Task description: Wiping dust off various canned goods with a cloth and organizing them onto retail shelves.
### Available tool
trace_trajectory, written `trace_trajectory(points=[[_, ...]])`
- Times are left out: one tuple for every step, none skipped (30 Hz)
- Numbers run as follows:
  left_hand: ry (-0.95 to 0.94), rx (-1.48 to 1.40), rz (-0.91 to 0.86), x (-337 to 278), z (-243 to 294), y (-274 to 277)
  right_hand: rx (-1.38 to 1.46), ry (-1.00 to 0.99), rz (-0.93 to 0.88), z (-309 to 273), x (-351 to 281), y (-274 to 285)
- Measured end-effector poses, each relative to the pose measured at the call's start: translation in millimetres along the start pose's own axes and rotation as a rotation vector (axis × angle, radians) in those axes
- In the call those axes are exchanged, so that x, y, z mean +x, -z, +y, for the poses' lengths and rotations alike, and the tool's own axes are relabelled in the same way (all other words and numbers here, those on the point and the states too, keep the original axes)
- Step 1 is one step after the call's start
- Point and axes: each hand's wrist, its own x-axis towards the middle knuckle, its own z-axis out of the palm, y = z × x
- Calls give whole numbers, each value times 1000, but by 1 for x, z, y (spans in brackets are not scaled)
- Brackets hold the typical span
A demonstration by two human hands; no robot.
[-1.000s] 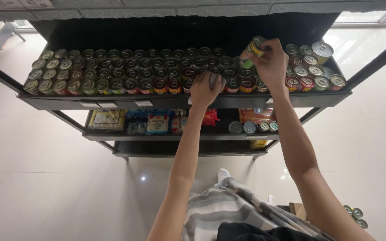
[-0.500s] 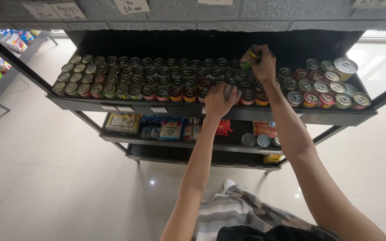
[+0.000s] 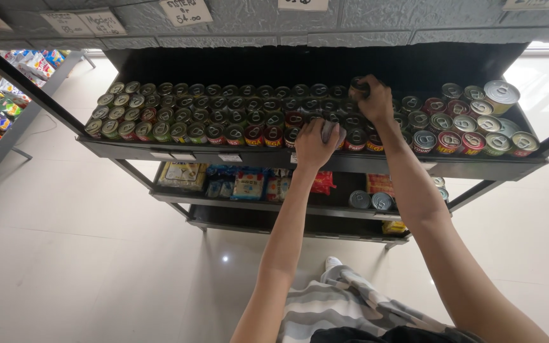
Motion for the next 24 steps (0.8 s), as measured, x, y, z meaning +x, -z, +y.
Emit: trace_trajectory(points=[[0,0,-3,0,1,1,0,-3,0,2,0,-1],[35,7,-36,1,2,2,-19,-61,-36,3,0,-2],[68,15,-69,1,3,3,-37,-120,-72,5,0,-4],[67,12,-72,2,3,3,-39,-123,-70,6,1,-4],[73,-4,-67,2,2,3,-98,-202,-159,6,3,-3],[79,-22,-66,0,3,3,-158,-285,-248,8,2,-2],[79,-28,-73,-1,0,1,-161,-293,-247,0,3,4],[53,-3,-62,-2,-4,-2,-204,-377,-337,-7,4,10],[27,22,-51,-3,-7,-5,-245,-462,-427,-15,6,16],[25,14,-64,-5,-8,-3,-247,-476,-424,-11,-1,17],[-11,27,-34,-6,-9,-2,-243,-478,-442,-8,-8,18],[-52,35,-7,-6,-9,-3,-239,-483,-454,-4,-14,22],[-60,22,-21,-2,-7,2,-241,-502,-445,-8,-25,30],[-58,30,-21,0,-4,6,-231,-428,-377,-10,-38,40],[-56,38,-21,4,-1,9,-223,-353,-310,-13,-50,50],[-68,13,-49,3,-1,15,-232,-389,-296,-20,-77,67],[-55,-23,-67,4,-1,20,-211,-330,-201,-28,-102,83],[-47,-68,-94,4,2,19,-200,-281,-98,-35,-131,103],[-65,-103,-131,0,0,23,-221,-325,-75,-42,-158,126],[-38,-90,-162,-3,0,24,-187,-335,-10,-52,-190,149],[-14,-74,-194,-5,-1,22,-157,-342,57,-63,-221,171],[-37,-114,-255,-13,21,19,-181,-409,86,-59,-251,188],[-28,-262,-145,-22,44,17,-170,-485,119,-57,-284,205],[-9,-408,-44,-31,65,18,-154,-567,159,-61,-319,218]])
